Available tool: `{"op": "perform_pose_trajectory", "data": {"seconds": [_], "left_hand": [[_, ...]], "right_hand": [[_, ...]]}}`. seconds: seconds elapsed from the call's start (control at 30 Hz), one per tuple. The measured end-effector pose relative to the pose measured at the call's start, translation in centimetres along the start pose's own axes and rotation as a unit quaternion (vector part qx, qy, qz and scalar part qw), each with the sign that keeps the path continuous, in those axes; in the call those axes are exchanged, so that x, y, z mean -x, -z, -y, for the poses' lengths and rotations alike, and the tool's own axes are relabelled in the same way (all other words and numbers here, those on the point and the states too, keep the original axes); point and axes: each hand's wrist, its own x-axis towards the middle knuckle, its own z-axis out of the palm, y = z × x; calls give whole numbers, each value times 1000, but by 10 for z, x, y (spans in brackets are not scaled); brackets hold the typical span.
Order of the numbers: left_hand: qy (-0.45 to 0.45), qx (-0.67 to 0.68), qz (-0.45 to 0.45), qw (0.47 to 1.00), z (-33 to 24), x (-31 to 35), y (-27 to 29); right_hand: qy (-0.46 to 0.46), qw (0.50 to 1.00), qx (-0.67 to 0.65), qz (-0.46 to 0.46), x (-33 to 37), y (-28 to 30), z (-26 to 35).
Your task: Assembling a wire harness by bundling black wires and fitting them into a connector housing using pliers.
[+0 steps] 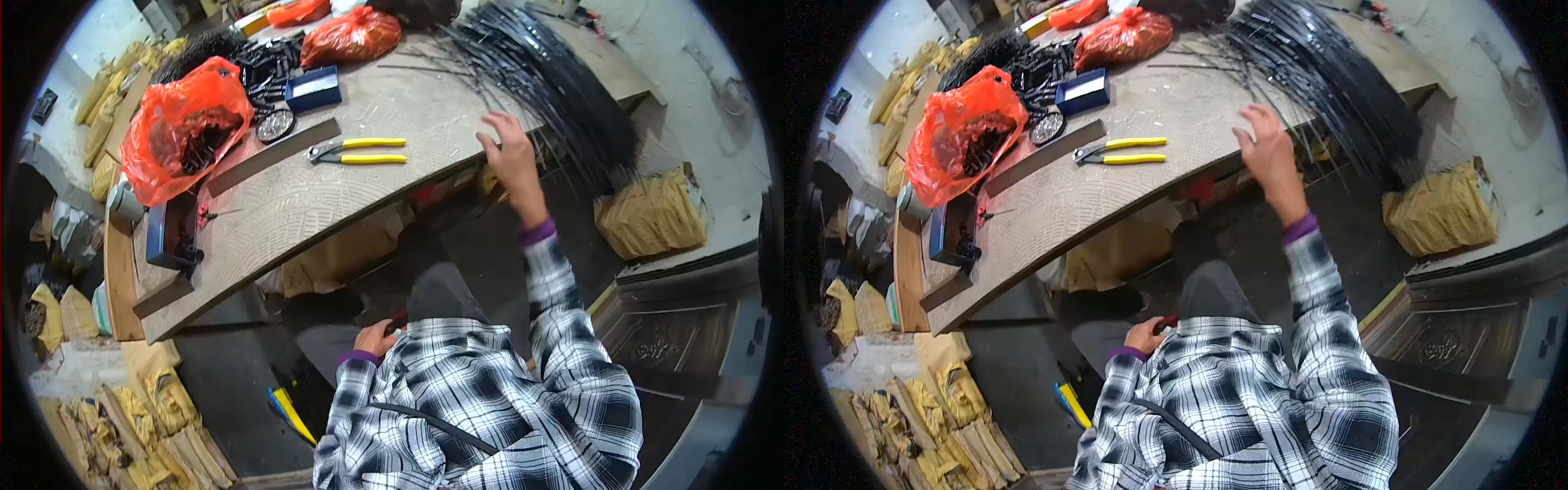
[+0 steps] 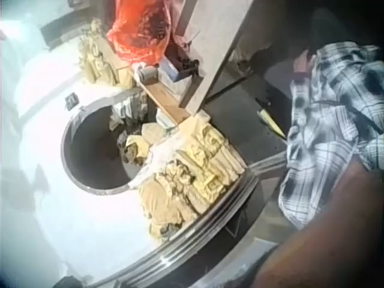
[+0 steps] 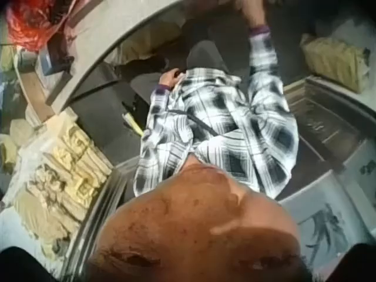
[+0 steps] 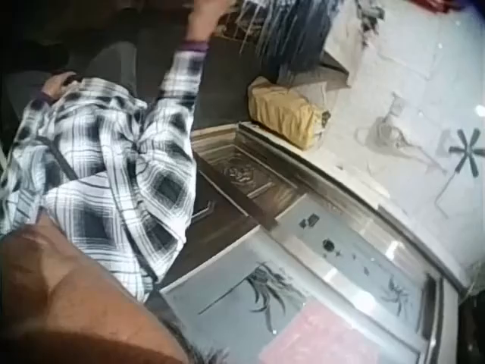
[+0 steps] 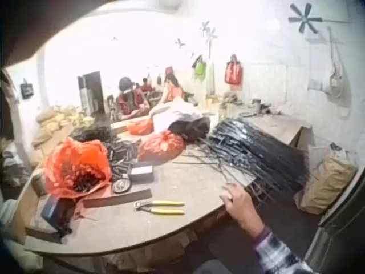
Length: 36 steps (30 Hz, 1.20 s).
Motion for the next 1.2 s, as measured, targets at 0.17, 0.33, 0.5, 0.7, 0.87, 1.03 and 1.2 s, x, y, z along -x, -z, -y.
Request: {"op": "perform_pose_trajectory", "data": {"seconds": [0.17,0.33,0.5,0.7,0.87,1.03,1.2], "left_hand": [[15,287,-73,955,19,21,-17],[-56,265,-10,963,13,3,-7],[-50,236,-52,969,23,-7,-14],[-19,127,-123,984,-25,0,14],[-342,77,-75,934,-156,-43,68],[-361,310,55,878,-235,-123,60],[-272,345,135,888,-290,-179,54]], "right_hand": [[128,986,-4,105,-14,80,37],[-102,958,92,252,-79,105,-74],[-84,947,255,176,-96,-6,-130],[-141,910,368,129,-106,-53,-170],[-172,923,282,197,-120,-25,-158],[-213,935,106,265,-125,-30,-123],[-231,913,121,313,-116,-43,-96]]}}
